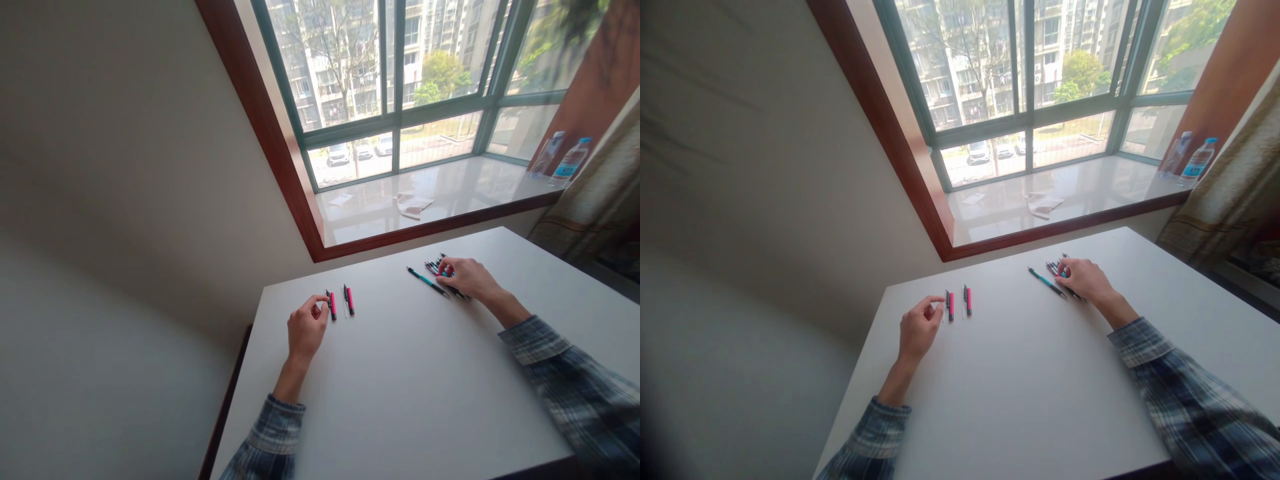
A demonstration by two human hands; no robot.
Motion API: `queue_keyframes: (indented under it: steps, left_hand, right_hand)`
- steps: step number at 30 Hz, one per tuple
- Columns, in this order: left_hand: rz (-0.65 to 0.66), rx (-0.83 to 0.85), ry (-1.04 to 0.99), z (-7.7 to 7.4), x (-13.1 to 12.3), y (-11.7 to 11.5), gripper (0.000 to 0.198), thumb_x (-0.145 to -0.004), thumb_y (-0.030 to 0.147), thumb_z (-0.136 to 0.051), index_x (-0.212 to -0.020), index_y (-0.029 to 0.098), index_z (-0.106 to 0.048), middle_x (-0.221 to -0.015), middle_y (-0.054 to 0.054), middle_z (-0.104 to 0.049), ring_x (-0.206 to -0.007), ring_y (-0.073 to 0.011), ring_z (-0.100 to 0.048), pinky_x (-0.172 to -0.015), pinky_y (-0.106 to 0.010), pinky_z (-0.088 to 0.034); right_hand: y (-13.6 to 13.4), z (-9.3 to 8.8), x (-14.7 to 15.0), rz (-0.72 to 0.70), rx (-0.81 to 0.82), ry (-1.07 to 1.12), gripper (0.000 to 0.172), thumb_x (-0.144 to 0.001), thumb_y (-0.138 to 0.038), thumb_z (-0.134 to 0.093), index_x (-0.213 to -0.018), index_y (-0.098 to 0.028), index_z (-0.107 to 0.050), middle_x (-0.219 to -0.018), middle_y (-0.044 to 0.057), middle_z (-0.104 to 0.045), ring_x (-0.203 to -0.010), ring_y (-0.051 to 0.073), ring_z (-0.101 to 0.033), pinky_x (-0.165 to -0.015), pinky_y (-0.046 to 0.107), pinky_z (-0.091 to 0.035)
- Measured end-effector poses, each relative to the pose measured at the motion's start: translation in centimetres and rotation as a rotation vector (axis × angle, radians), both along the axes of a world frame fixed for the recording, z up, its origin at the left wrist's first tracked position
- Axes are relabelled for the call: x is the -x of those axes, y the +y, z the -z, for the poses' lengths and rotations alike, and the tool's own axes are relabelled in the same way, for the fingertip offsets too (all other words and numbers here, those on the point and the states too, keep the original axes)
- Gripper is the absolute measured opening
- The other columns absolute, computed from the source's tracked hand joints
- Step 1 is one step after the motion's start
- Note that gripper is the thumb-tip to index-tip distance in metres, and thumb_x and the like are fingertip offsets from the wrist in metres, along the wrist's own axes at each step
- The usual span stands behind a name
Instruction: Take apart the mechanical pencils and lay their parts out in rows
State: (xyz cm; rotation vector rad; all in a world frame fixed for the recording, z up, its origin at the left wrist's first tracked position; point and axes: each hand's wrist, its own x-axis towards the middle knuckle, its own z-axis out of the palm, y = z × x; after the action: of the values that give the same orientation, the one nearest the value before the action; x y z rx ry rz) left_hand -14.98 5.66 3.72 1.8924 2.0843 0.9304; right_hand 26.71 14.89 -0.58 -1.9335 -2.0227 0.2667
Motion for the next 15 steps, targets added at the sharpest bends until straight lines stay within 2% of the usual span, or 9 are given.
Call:
queue_keyframes:
  steps: [7,11,15]
  left_hand:
    - [0.012,0.008,-0.008,-0.19,-0.16,-0.08,0.025,-0.089,0.038,-0.055,-0.096,0.025,-0.076,-0.057,0.005,-0.051,-0.055,-0.0148,-0.052,-0.062,-0.025,-0.037]
    - [0.026,0.013,-0.005,-0.29,-0.24,-0.17,0.025,-0.089,0.039,-0.055,-0.095,0.026,-0.076,-0.056,0.005,-0.05,-0.055,-0.015,-0.052,-0.062,-0.026,-0.037]
    - [0.033,0.01,-0.001,-0.33,-0.3,-0.26,0.025,-0.09,0.039,-0.055,-0.093,0.026,-0.076,-0.056,0.005,-0.05,-0.055,-0.0147,-0.051,-0.062,-0.026,-0.038]
  right_hand:
    - [-0.39,-0.24,0.62,0.008,-0.043,0.011,0.026,-0.081,-0.039,-0.066,-0.104,-0.027,-0.069,-0.084,0.001,-0.074,-0.066,0.018,-0.063,-0.058,0.027,-0.036]
    - [-0.46,-0.26,0.75,-0.009,-0.061,0.017,0.028,-0.081,-0.047,-0.068,-0.102,-0.028,-0.07,-0.093,0.003,-0.074,-0.074,0.02,-0.064,-0.059,0.027,-0.037]
    - [-0.52,-0.28,0.81,0.012,-0.067,0.009,0.028,-0.082,-0.048,-0.068,-0.101,-0.028,-0.071,-0.091,0.003,-0.074,-0.072,0.02,-0.064,-0.058,0.028,-0.037]
